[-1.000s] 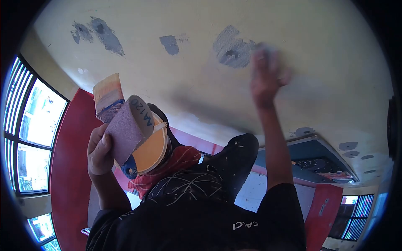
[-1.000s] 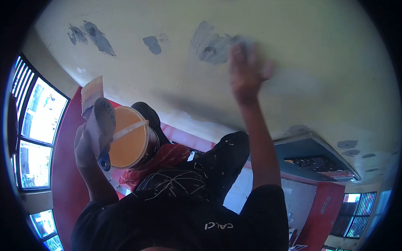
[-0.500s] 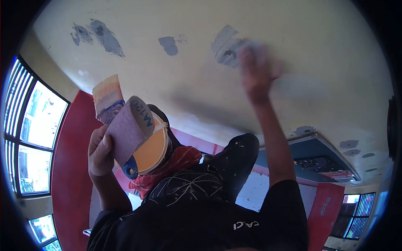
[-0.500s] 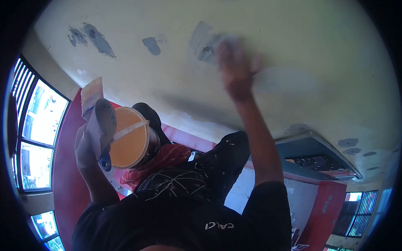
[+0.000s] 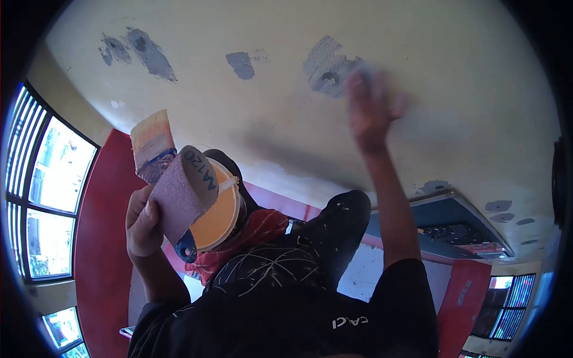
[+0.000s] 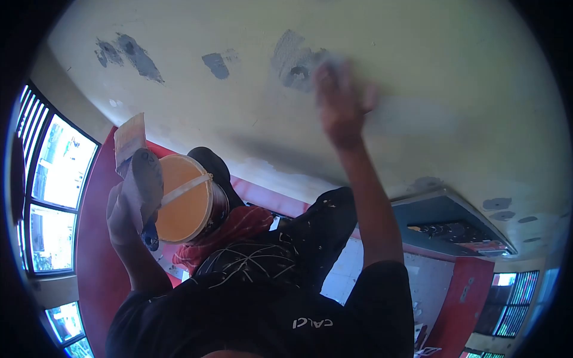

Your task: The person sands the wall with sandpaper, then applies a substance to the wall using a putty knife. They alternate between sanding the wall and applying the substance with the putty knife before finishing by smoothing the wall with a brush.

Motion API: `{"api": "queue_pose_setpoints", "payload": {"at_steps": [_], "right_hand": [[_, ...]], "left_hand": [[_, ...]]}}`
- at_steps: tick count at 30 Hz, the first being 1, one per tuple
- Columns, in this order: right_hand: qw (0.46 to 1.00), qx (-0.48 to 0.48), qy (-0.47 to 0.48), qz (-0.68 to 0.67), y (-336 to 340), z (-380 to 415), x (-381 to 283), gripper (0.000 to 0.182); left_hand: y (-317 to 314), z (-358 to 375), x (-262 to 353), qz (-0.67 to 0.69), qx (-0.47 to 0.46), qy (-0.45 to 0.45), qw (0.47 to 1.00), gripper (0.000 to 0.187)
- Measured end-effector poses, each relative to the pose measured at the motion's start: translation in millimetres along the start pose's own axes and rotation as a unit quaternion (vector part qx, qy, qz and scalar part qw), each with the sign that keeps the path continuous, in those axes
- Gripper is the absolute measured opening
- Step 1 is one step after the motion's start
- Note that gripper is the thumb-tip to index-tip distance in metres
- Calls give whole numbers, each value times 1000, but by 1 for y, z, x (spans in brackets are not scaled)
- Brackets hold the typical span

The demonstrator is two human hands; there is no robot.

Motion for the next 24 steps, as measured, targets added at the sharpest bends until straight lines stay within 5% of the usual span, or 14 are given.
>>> {"api": "queue_pose_setpoints", "payload": {"at_steps": [4,7,11,14,20,24], "right_hand": [[946,-228,175,-152,-45,74,-92,34],[976,-94,99,-171,-12,38,-67,34],[999,22,-35,-34,38,-39,5,40],[999,15,-34,5,24,-50,13,42],[946,-211,196,-148,-56,72,-114,35],[981,-80,121,-130,-15,19,-74,37]], "left_hand": [[-5,-1,0,19,-29,25,999,50],[-5,-4,-2,27,-39,24,999,51],[11,4,-16,22,25,27,999,50],[9,4,-13,19,18,25,999,49],[-6,1,3,22,-57,16,998,48],[-4,2,-2,47,-29,33,998,49]]}}
Point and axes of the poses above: each hand's wrist, its own z-axis away from the middle knuckle, its own y-axis out of the back of the hand, x = y × z, the point moved 8 cm from there along -z, towards the middle knuckle, and after that the axes turned 7 degrees about y, right-handed, at the moved point
